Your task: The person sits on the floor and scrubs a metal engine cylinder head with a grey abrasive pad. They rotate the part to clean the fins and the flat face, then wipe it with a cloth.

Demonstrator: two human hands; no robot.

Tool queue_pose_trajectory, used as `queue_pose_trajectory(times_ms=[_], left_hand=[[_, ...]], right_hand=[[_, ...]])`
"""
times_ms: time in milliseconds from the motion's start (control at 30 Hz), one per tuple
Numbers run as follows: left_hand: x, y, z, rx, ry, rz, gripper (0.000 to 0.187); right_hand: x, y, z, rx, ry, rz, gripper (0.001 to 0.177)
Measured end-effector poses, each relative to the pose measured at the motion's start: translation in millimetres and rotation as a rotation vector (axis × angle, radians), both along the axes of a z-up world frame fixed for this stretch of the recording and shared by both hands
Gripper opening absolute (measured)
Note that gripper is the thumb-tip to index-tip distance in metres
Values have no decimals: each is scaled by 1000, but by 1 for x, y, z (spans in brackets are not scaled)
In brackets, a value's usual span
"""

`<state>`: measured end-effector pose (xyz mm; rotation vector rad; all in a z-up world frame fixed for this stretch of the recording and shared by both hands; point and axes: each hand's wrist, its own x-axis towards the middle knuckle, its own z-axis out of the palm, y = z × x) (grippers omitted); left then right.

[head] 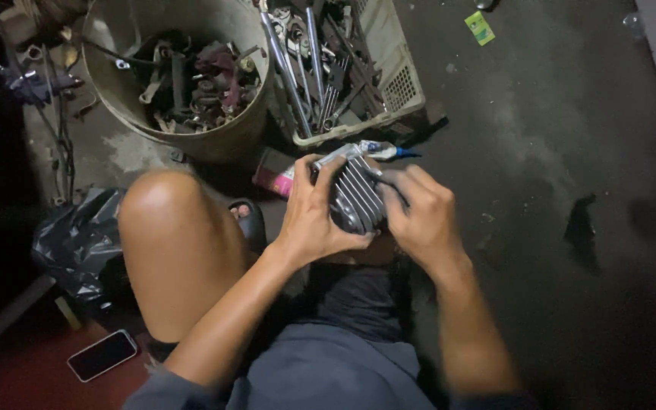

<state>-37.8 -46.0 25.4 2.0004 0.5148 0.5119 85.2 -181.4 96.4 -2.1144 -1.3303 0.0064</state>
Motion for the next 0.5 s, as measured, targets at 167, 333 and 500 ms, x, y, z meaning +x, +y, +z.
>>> queue_pose_trajectory(times_ms=[167,333,500], left_hand=[[1,5,-3,8,-5,-16,122],[0,4,0,55,10,-41,123],[-3,4,2,40,-3,-52,118]], right_hand=[[-3,15,13,4,48,14,6],[0,-5,24,-110,95,-3,11],[-1,1,17,-94,87,-5,11]])
